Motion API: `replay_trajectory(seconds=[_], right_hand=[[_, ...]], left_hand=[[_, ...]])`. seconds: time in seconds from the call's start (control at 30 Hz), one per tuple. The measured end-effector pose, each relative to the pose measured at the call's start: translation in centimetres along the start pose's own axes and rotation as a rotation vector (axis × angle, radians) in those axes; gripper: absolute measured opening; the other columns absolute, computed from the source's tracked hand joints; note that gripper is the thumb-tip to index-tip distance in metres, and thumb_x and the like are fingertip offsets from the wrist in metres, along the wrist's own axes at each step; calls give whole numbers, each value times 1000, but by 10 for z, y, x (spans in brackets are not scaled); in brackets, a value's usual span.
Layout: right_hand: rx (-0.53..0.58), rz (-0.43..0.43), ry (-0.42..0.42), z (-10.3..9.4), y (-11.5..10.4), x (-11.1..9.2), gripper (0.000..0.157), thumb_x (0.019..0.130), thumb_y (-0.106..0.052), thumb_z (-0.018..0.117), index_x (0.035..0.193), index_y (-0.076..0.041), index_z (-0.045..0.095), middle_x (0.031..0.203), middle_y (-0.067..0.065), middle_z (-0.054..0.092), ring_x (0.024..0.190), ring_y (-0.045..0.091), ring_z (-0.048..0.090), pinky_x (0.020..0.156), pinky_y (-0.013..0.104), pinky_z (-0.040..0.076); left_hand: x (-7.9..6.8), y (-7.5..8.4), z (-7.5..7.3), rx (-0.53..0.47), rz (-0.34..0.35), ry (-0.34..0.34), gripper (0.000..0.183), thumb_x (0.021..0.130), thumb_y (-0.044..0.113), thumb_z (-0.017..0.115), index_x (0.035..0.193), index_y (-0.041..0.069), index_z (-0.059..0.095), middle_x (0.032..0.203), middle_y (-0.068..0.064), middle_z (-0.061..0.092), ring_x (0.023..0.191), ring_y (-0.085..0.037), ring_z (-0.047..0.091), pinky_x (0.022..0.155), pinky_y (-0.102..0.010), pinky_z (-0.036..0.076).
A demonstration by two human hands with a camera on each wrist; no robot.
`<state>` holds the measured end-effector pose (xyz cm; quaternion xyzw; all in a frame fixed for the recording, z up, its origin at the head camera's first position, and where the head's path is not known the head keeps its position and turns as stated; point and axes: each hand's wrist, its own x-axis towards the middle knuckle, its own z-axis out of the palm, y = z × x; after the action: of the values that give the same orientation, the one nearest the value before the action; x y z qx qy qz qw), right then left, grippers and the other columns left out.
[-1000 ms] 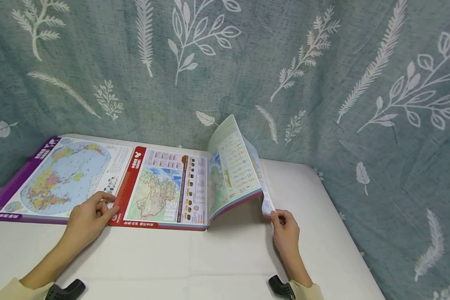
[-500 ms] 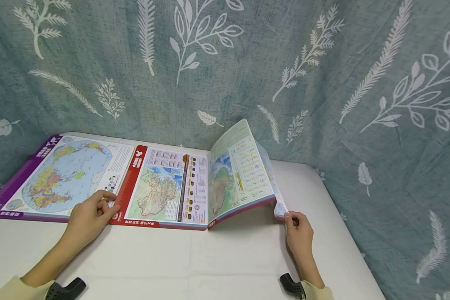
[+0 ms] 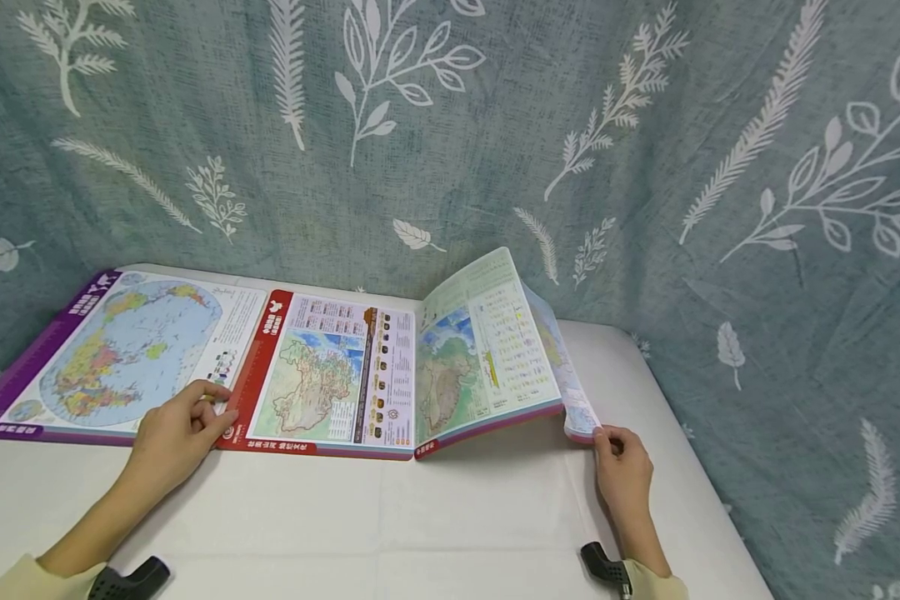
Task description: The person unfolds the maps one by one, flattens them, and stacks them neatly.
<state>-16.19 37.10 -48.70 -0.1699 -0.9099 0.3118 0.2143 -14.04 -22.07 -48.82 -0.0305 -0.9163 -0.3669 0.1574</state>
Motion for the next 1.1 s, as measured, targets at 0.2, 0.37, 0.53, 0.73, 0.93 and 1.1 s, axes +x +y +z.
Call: replay_trajectory(seconds=[0.2,0.37,0.53,0.73,0.93,1.1], right_hand=[[-13,38,10,-7,9,5,27,107,-20,60,116,5,68,113,24,68,98,30,59,80,28,39],[-12,70,14,-11,17,10,31,109,-22,57,117,6,67,116,27,67,101,35,59,85,43,43],[-12,88,32,-16,26,15,33,109,-24,55,117,6,68,116,29,67,101,36,59,84,44,43],[-16,113,59,-21,36,19,35,110,-24,54,119,6,68,117,30,68,103,36,60,84,41,43],[-3,163,74,-26,43,23,40,111,-27,51,123,8,66,119,30,66,109,39,60,89,47,43],[6,183,96,-29,49,27,44,112,-29,47,126,9,64,120,31,65,111,42,59,93,54,43]], left_hand=[[0,-1,0,10,-13,-7,29,94,16,79,116,4,65,61,7,52,54,-5,38,57,-28,30],[0,0,0,10,-15,-4,29,94,16,79,116,4,65,60,7,51,54,-4,38,58,-28,29],[0,0,-1,7,-15,-7,30,94,17,80,116,4,65,61,7,52,55,-5,38,58,-28,30],[0,-1,1,7,-25,-14,30,94,18,79,116,4,65,61,7,51,56,-5,38,59,-28,29],[0,-1,1,5,-10,-2,29,94,17,80,115,4,65,60,7,51,55,-4,38,59,-28,29],[0,-1,1,7,-10,-4,28,94,16,79,115,4,65,61,7,51,55,-5,38,59,-28,29]])
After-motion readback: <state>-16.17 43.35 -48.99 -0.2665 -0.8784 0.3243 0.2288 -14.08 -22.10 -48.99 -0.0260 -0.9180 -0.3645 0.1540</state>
